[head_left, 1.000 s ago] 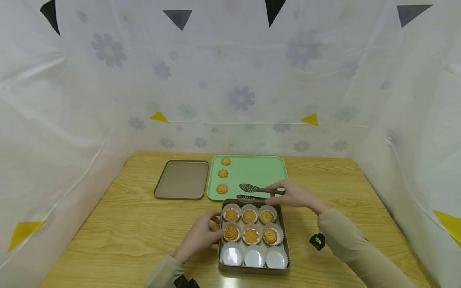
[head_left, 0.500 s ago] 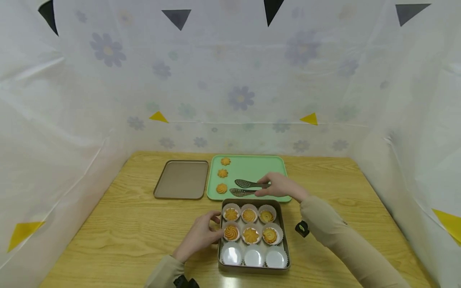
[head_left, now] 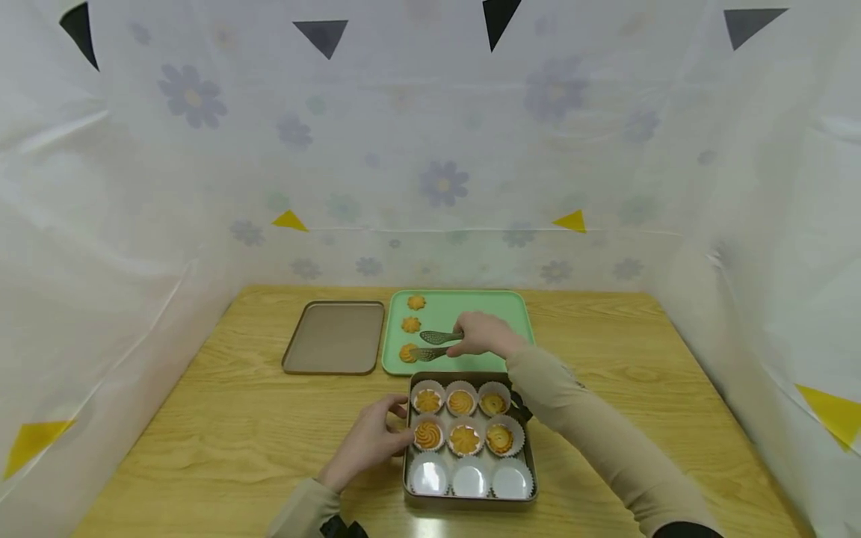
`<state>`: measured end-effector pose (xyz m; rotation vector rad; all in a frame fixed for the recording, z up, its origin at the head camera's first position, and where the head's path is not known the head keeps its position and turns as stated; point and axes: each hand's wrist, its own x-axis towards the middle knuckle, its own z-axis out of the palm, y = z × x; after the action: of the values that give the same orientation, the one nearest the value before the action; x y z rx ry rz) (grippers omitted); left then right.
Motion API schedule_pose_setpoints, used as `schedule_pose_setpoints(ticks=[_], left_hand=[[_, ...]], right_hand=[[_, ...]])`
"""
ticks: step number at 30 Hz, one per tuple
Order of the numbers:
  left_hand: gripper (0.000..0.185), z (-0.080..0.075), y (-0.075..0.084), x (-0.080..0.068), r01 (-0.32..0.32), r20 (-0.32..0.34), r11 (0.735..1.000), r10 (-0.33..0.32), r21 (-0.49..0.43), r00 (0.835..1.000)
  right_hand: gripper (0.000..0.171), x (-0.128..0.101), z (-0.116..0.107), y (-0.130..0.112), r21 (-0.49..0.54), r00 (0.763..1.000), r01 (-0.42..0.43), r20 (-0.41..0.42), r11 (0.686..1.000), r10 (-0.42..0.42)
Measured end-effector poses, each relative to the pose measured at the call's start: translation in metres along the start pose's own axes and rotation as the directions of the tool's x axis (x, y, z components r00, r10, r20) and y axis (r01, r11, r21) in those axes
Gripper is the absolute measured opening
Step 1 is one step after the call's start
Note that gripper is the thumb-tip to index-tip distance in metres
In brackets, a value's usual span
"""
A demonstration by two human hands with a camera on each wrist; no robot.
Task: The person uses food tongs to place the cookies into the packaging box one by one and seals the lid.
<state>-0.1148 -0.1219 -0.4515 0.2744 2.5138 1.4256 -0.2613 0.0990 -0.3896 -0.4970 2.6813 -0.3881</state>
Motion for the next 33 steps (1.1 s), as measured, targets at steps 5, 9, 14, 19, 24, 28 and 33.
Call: schedule_pose_setpoints(ticks=[5, 9, 14, 19, 24, 28, 33], left_hand=[[0.062, 0.000, 0.000, 0.000, 0.013, 0.001, 1.000, -0.013, 0.000, 1.000], [0.063, 0.000, 0.001, -0.001, 0.019, 0.005, 1.000, -0.019, -0.012, 1.000], [0.063, -0.001, 0.002, -0.001, 0.018, 0.008, 1.000, -0.018, -0.012, 1.000], [0.063, -0.001, 0.002, -0.001, 0.002, 0.001, 1.000, -0.003, 0.017, 1.000], [0.063, 0.000, 0.001, 0.000, 0.000, 0.002, 1.000, 0.000, 0.018, 1.000], [0.062, 0.000, 0.000, 0.000, -0.001, 0.004, 1.000, 0.001, 0.017, 1.000], [0.061, 0.000, 0.001, 0.000, -0.002, 0.006, 1.000, 0.002, 0.025, 1.000]], right_hand=[[0.052, 0.007, 0.006, -0.010, -0.032, 0.999, -0.051, -0.011, 0.998, 0.051], [0.053, 0.011, 0.009, -0.017, -0.051, 0.998, -0.056, -0.018, 0.997, 0.055], [0.054, 0.011, 0.011, -0.022, -0.050, 0.998, -0.056, -0.024, 0.997, 0.055], [0.054, 0.011, 0.012, -0.025, -0.041, 0.998, -0.051, -0.028, 0.998, 0.050], [0.054, 0.014, 0.014, -0.025, -0.043, 0.999, -0.047, -0.029, 0.998, 0.046], [0.053, 0.016, 0.016, -0.025, -0.049, 0.999, -0.045, -0.029, 0.998, 0.044], [0.053, 0.017, 0.017, -0.027, -0.051, 0.999, -0.045, -0.031, 0.998, 0.044]])
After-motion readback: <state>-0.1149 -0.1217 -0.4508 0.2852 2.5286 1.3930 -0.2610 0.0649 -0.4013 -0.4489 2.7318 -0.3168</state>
